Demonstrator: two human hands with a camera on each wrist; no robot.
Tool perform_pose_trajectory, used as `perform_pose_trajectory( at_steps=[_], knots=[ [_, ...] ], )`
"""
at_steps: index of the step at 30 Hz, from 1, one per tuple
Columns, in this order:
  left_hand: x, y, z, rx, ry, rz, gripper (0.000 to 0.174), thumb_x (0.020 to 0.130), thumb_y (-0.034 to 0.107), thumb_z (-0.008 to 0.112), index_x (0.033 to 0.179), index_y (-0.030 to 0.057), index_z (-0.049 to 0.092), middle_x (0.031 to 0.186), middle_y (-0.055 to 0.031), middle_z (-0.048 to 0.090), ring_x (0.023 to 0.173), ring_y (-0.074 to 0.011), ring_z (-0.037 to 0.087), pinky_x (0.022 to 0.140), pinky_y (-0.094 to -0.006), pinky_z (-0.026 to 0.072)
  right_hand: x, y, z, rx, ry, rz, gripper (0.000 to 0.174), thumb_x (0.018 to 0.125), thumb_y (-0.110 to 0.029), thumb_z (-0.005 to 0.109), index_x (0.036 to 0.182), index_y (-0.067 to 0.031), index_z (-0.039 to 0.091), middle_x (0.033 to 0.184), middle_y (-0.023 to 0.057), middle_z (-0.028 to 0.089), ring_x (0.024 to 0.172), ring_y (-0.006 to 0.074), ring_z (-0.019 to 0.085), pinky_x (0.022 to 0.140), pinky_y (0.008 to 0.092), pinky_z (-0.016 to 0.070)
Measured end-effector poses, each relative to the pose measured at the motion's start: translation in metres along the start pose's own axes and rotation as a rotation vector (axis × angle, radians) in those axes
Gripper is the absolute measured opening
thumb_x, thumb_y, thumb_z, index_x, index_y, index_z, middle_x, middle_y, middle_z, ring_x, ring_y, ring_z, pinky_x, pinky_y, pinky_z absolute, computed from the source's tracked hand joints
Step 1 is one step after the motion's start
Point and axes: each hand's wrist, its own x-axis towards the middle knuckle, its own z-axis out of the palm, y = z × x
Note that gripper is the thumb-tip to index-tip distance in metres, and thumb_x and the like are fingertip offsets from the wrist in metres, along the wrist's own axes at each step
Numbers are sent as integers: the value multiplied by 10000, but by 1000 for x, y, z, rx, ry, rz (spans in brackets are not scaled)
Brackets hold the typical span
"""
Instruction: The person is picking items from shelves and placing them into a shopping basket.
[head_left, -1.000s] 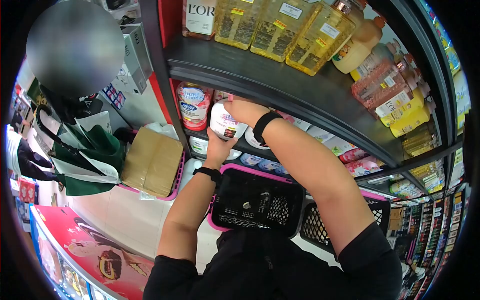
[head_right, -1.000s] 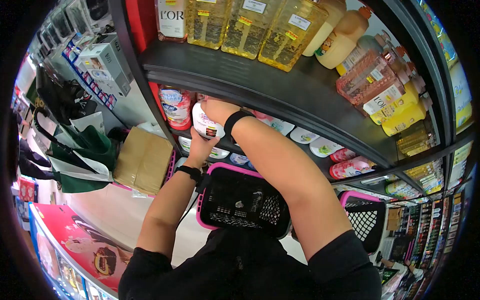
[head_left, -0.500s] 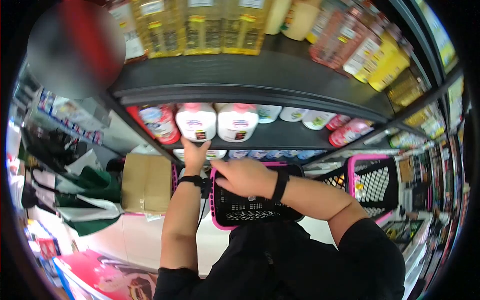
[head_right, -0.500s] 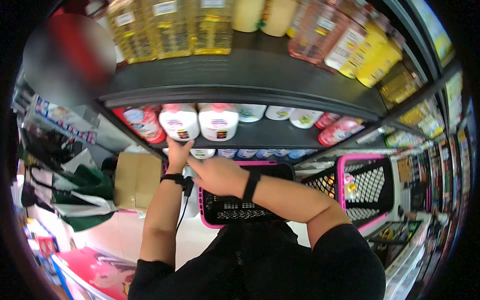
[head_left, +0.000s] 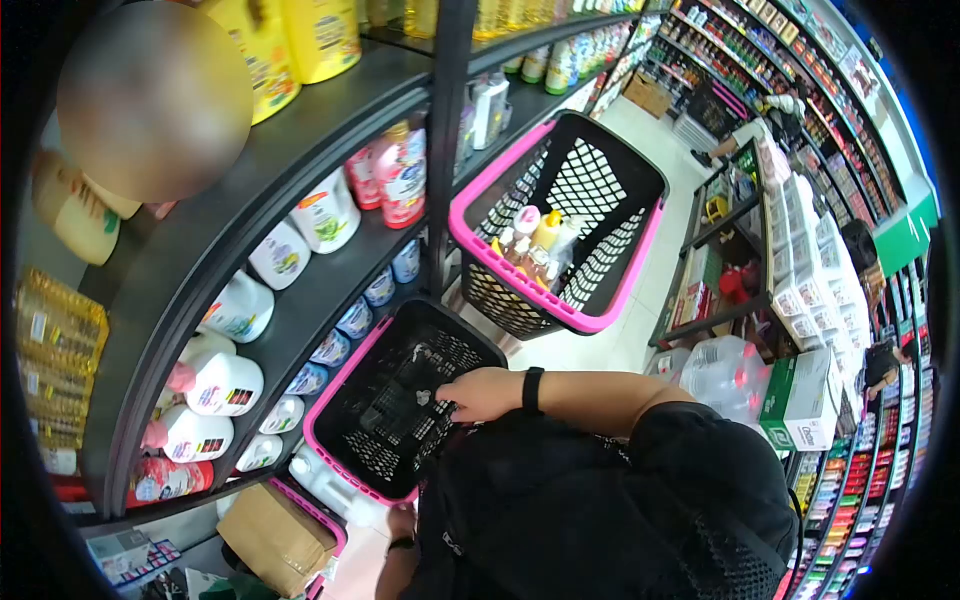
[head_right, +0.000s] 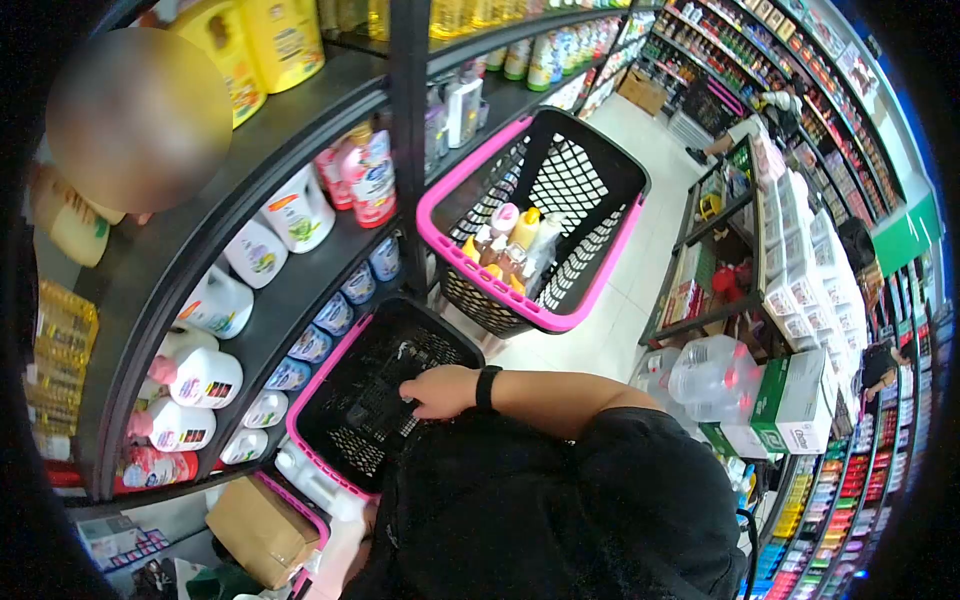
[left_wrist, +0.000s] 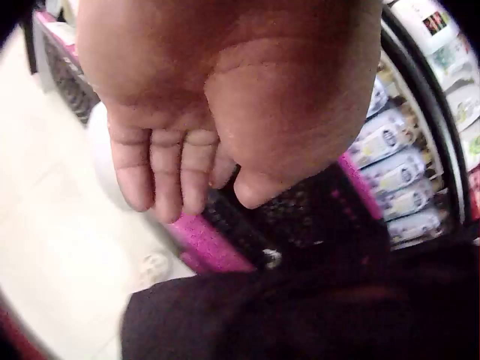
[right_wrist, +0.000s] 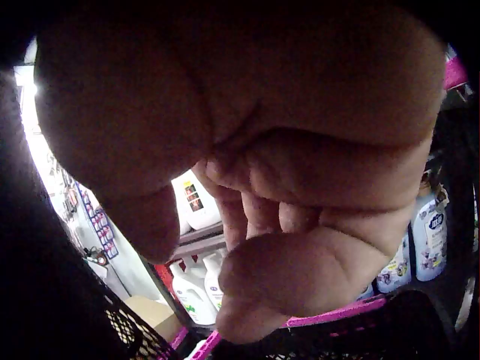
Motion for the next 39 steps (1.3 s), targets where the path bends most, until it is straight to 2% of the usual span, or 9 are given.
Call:
perform_pose_trajectory(
  at_steps=[2,5,13,16,20,26,28,30,39],
  knots=[
    [-32,18,16,-199,-324,-434,193,898,207,626,935,18,635,803,-167,647,751,-311,631,686,-415,512,-5,12,0,18,70,-79,419,909,-289,644,1250,-73,530,983,192,668,953,405,635,803,493,501],
    [-50,41,15,-184,-438,-580,200,904,214,623,932,16,637,786,-147,644,730,-285,628,667,-398,507,-22,34,-17,48,116,-165,433,912,-267,646,1279,-72,522,1008,183,664,964,398,633,826,483,502],
    [45,126,-10,-317,-167,-659,222,920,233,615,923,13,643,741,-96,636,676,-216,618,615,-354,494,-106,128,-154,277,212,-275,373,915,-323,649,1174,-62,587,889,139,694,842,322,680,732,444,522],
    [120,198,-45,-482,25,-642,231,926,240,612,920,12,646,724,-77,632,655,-190,615,595,-338,489,-118,214,-228,125,344,-61,352,919,-297,613,1209,-99,590,857,96,695,807,246,693,686,376,533],
    [195,290,-85,-595,87,-576,229,949,226,610,1009,7,643,740,-52,628,667,-158,587,627,-292,475,-86,414,-270,-320,485,201,321,807,-274,682,1026,-41,694,988,199,703,935,362,683,818,450,548],
    [146,327,-58,-587,207,-724,389,908,218,691,1194,-21,579,845,-120,686,782,-206,659,709,-331,521,-82,588,-197,-384,-32,751,667,696,-220,805,1290,-37,563,1179,208,682,1125,350,651,935,433,542],
    [80,291,-7,-573,278,-748,425,899,267,698,1195,-13,579,893,-150,709,807,-248,692,717,-347,531,-73,593,-169,-405,-48,767,632,722,-209,796,1290,-51,568,1192,194,681,1135,349,649,952,433,540],
    [62,347,-32,-491,154,-1165,390,890,233,702,1173,-13,593,818,-140,699,702,-231,691,624,-361,536,-71,588,-162,-302,72,888,539,795,-204,744,1286,-60,576,1187,181,687,1128,336,655,950,424,542],
    [-71,341,90,-307,-346,-1076,380,927,307,636,1164,9,618,862,-140,717,815,-265,691,748,-396,541,-91,535,-202,-461,-11,720,435,827,-218,667,1232,-66,628,1197,151,686,1128,291,655,955,420,531]
  ],
)
